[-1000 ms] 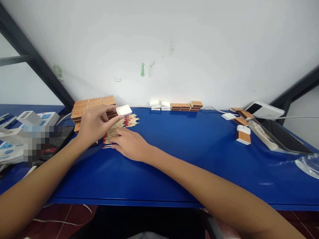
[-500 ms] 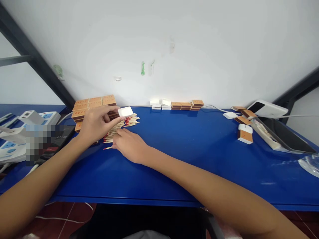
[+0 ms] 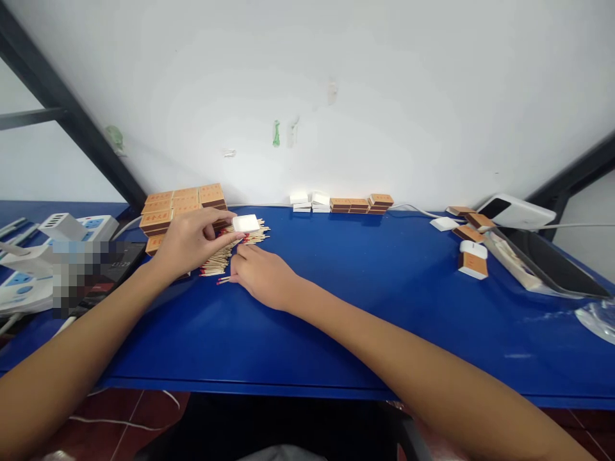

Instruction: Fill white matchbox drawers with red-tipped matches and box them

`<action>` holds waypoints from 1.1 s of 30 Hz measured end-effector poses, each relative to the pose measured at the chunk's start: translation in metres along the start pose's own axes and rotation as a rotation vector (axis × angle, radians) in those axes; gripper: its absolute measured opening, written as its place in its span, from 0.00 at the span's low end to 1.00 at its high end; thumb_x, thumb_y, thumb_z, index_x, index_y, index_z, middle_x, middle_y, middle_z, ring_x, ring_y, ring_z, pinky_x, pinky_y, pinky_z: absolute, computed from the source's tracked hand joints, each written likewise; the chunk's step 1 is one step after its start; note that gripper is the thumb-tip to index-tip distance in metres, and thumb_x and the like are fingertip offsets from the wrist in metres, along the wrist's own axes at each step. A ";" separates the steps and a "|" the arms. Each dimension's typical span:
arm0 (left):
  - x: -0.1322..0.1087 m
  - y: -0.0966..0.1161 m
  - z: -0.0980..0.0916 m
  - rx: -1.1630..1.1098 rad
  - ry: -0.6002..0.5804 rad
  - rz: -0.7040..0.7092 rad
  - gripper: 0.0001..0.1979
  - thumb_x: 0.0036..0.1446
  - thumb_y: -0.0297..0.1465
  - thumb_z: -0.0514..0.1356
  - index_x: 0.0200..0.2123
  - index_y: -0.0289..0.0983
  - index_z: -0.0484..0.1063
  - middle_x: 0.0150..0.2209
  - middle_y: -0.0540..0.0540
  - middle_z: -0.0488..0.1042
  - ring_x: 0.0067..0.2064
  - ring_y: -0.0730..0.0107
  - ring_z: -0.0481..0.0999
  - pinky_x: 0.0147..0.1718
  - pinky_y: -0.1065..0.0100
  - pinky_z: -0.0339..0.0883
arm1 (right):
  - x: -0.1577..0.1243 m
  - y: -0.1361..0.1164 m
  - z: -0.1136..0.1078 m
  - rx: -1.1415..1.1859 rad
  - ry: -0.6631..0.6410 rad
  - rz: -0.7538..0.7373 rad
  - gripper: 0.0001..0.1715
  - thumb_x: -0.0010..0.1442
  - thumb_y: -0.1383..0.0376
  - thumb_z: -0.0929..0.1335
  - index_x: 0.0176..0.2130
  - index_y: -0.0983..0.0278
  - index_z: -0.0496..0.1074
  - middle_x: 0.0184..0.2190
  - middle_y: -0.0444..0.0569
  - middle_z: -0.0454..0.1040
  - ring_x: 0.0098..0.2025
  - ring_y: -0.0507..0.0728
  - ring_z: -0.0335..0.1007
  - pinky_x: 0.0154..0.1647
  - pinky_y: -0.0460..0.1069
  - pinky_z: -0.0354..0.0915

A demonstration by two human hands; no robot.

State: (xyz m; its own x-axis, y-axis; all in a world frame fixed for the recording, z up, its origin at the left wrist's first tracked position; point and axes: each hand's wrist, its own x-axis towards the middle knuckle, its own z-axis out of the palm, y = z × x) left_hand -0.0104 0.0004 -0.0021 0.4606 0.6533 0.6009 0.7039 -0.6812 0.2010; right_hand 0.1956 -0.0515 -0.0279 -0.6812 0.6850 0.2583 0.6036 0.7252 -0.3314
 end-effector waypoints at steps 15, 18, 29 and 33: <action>0.000 0.001 -0.003 -0.005 -0.019 0.001 0.20 0.65 0.46 0.67 0.50 0.37 0.81 0.29 0.48 0.78 0.30 0.66 0.75 0.33 0.65 0.65 | 0.002 0.000 0.003 0.042 -0.042 0.068 0.08 0.73 0.65 0.69 0.42 0.67 0.76 0.43 0.53 0.74 0.47 0.60 0.70 0.49 0.54 0.67; 0.000 0.000 -0.003 -0.011 -0.049 0.024 0.21 0.66 0.47 0.66 0.50 0.37 0.81 0.32 0.46 0.80 0.29 0.68 0.74 0.32 0.65 0.64 | -0.003 0.007 -0.004 0.013 -0.008 0.033 0.08 0.73 0.65 0.68 0.41 0.66 0.74 0.42 0.52 0.73 0.47 0.59 0.70 0.49 0.53 0.66; 0.002 0.009 -0.006 -0.177 -0.109 0.064 0.23 0.63 0.50 0.68 0.49 0.38 0.83 0.35 0.45 0.82 0.25 0.72 0.70 0.30 0.68 0.64 | -0.006 0.043 -0.028 -0.111 0.318 0.156 0.04 0.74 0.67 0.66 0.44 0.65 0.72 0.44 0.52 0.71 0.42 0.58 0.66 0.43 0.51 0.61; 0.003 0.013 -0.007 -0.213 -0.098 0.062 0.23 0.61 0.51 0.68 0.49 0.39 0.83 0.34 0.46 0.82 0.25 0.72 0.70 0.29 0.68 0.64 | -0.005 0.039 -0.023 -0.143 0.317 0.123 0.05 0.74 0.67 0.66 0.44 0.64 0.72 0.43 0.52 0.71 0.42 0.58 0.65 0.42 0.51 0.60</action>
State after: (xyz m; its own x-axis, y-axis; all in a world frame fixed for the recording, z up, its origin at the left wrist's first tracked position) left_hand -0.0039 -0.0087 0.0071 0.5571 0.6301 0.5409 0.5477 -0.7684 0.3311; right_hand 0.2320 -0.0252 -0.0208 -0.4512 0.7391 0.5002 0.7401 0.6231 -0.2531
